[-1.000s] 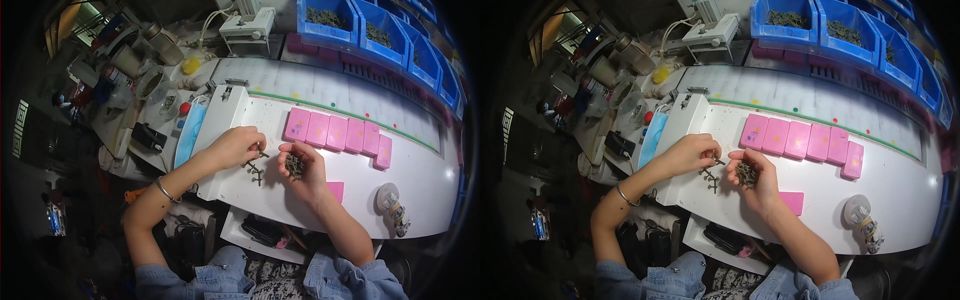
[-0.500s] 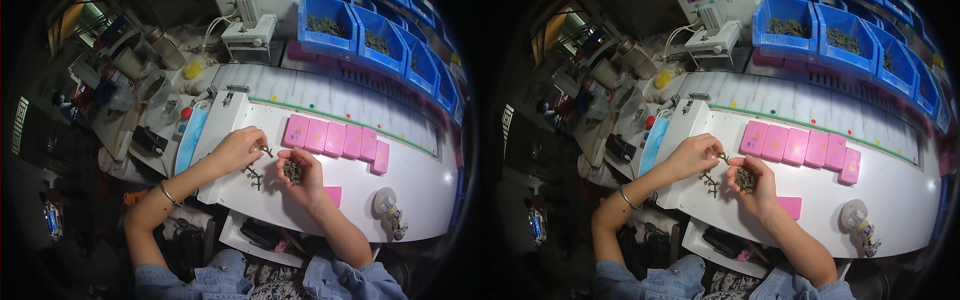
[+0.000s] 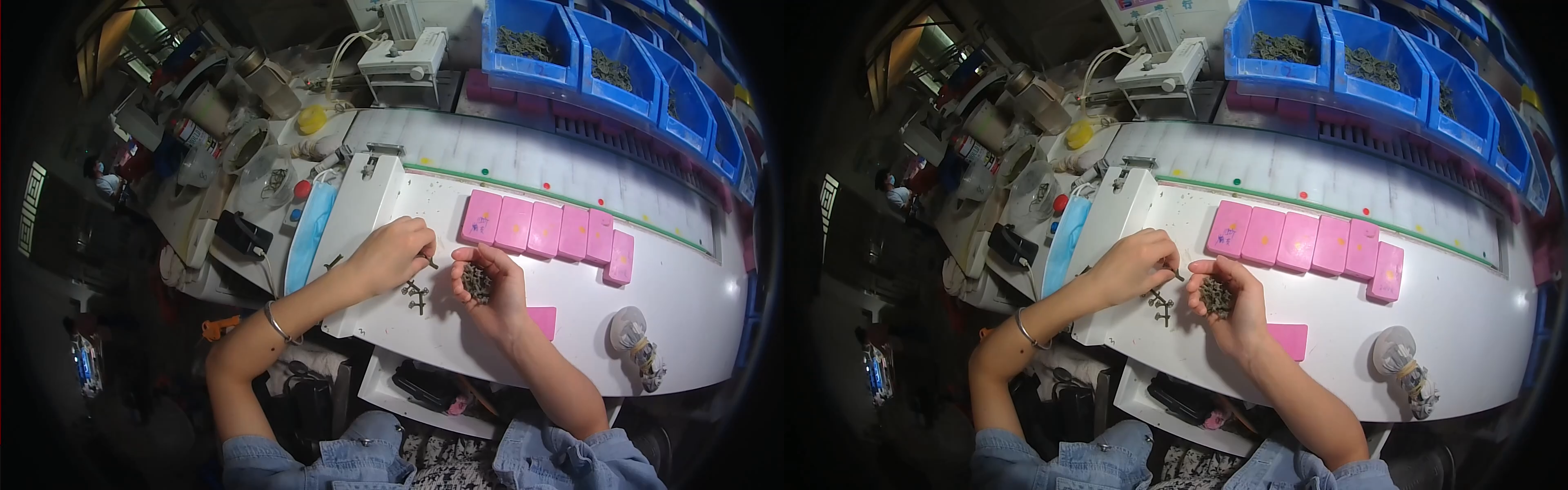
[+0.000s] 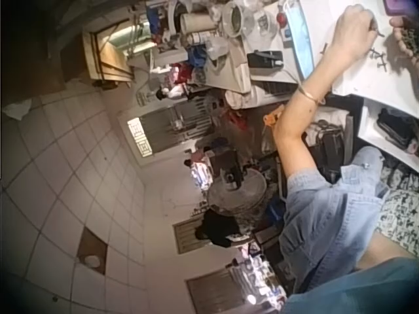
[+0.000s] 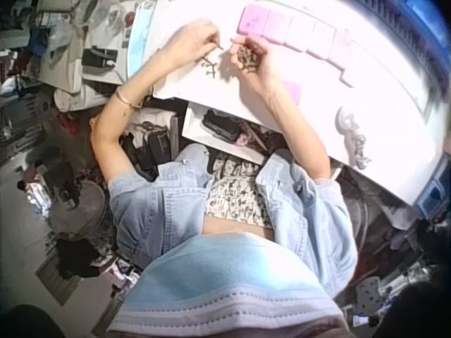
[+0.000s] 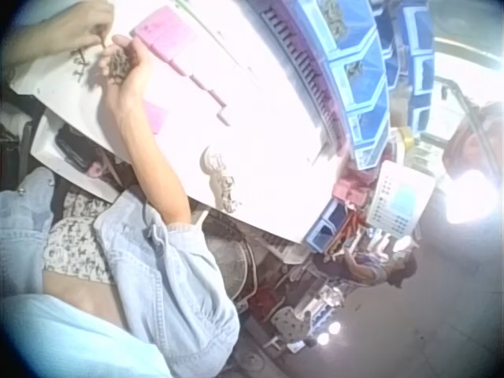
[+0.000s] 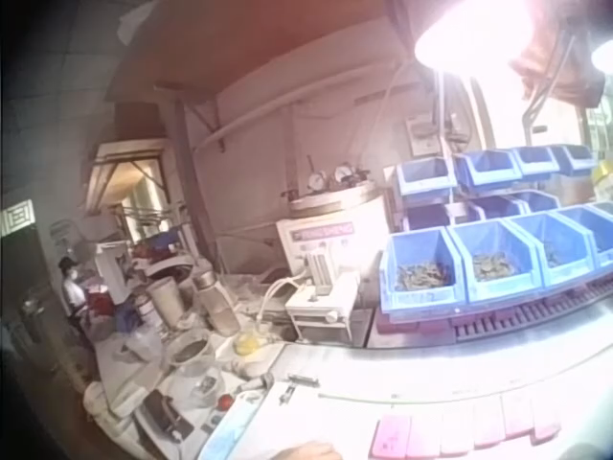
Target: Assembling small metal parts using pink molds and various components in a workshop environment.
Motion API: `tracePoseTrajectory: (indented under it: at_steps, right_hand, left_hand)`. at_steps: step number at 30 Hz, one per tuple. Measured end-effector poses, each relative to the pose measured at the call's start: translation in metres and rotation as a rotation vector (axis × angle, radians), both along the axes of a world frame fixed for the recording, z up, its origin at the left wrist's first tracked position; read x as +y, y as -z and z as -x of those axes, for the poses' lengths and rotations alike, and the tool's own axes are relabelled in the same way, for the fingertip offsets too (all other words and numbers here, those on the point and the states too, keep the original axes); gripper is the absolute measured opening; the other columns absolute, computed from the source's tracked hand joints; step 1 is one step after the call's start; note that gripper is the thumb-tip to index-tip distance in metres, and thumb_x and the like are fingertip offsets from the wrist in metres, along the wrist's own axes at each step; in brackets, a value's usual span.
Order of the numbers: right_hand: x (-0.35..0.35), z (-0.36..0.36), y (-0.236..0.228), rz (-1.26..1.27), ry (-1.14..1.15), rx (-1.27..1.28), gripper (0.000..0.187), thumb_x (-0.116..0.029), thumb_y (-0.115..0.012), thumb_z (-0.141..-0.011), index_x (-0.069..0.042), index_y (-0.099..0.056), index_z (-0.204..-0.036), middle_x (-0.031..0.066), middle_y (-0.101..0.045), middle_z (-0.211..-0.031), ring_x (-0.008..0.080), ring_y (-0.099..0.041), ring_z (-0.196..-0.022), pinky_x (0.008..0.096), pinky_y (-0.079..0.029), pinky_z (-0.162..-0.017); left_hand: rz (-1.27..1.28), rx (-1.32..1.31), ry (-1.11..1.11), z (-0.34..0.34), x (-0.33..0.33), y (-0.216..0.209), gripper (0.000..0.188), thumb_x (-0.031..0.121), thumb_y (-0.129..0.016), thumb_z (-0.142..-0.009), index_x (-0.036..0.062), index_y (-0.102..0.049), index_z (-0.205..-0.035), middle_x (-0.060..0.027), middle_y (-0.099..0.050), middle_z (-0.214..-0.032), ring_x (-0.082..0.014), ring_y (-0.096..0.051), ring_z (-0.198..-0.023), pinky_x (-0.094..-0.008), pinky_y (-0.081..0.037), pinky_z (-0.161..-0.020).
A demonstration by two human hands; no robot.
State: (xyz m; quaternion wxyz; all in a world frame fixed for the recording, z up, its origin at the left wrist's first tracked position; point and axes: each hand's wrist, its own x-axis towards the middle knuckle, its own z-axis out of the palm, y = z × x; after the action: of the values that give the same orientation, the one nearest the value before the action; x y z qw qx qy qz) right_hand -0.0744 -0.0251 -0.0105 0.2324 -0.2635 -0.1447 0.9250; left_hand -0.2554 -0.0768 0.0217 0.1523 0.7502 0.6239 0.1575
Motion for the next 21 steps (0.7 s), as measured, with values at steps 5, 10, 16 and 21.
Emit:
tracePoseTrajectory:
  at_steps: [5, 10, 16, 21]
  right_hand:
    - [0.003, -0.002, -0.001, -0.01, 0.011, 0.004, 0.032, -0.027, -0.043, -0.088, 0.002, -0.057, -0.09, 0.0096, -0.058, -0.07, 0.0167, -0.055, -0.058, 0.0248, -0.042, -0.051]
    - [0.001, 0.005, 0.01, -0.003, 0.002, -0.004, 0.031, -0.025, -0.042, -0.089, 0.004, -0.054, -0.094, 0.0129, -0.059, -0.073, 0.0193, -0.056, -0.057, 0.0256, -0.043, -0.05]
    - [-0.008, 0.004, -0.01, 0.098, -0.013, 0.053, 0.033, -0.026, -0.042, -0.088, 0.003, -0.055, -0.093, 0.0149, -0.059, -0.073, 0.0245, -0.058, -0.056, 0.026, -0.043, -0.045]
    - [-0.007, 0.005, -0.005, 0.058, -0.042, 0.013, 0.029, -0.025, -0.043, -0.088, 0.001, -0.056, -0.087, 0.0149, -0.058, -0.069, 0.0237, -0.054, -0.052, 0.0252, -0.037, -0.04]
  left_hand:
    - [0.024, -0.141, -0.112, -0.004, 0.001, -0.002, 0.012, 0.003, -0.065, -0.069, 0.0011, -0.057, -0.078, -0.0074, -0.057, -0.077, -0.0174, -0.059, -0.072, -0.0293, -0.047, -0.063]
    - [-0.088, -0.41, -0.264, -0.008, -0.005, -0.023, 0.016, 0.006, -0.068, -0.071, 0.0036, -0.062, -0.086, -0.0023, -0.062, -0.08, -0.0071, -0.058, -0.07, -0.022, -0.043, -0.058]
    - [-0.161, -0.518, -0.043, -0.027, -0.009, -0.04, 0.015, 0.009, -0.067, -0.073, 0.0001, -0.059, -0.083, -0.0091, -0.059, -0.078, -0.017, -0.058, -0.07, -0.0282, -0.047, -0.065]
    - [-0.437, -0.536, -0.4, 0.041, -0.008, -0.036, 0.009, 0.009, -0.066, -0.077, 0.001, -0.063, -0.08, -0.0065, -0.063, -0.075, -0.0111, -0.059, -0.068, -0.0247, -0.046, -0.06]
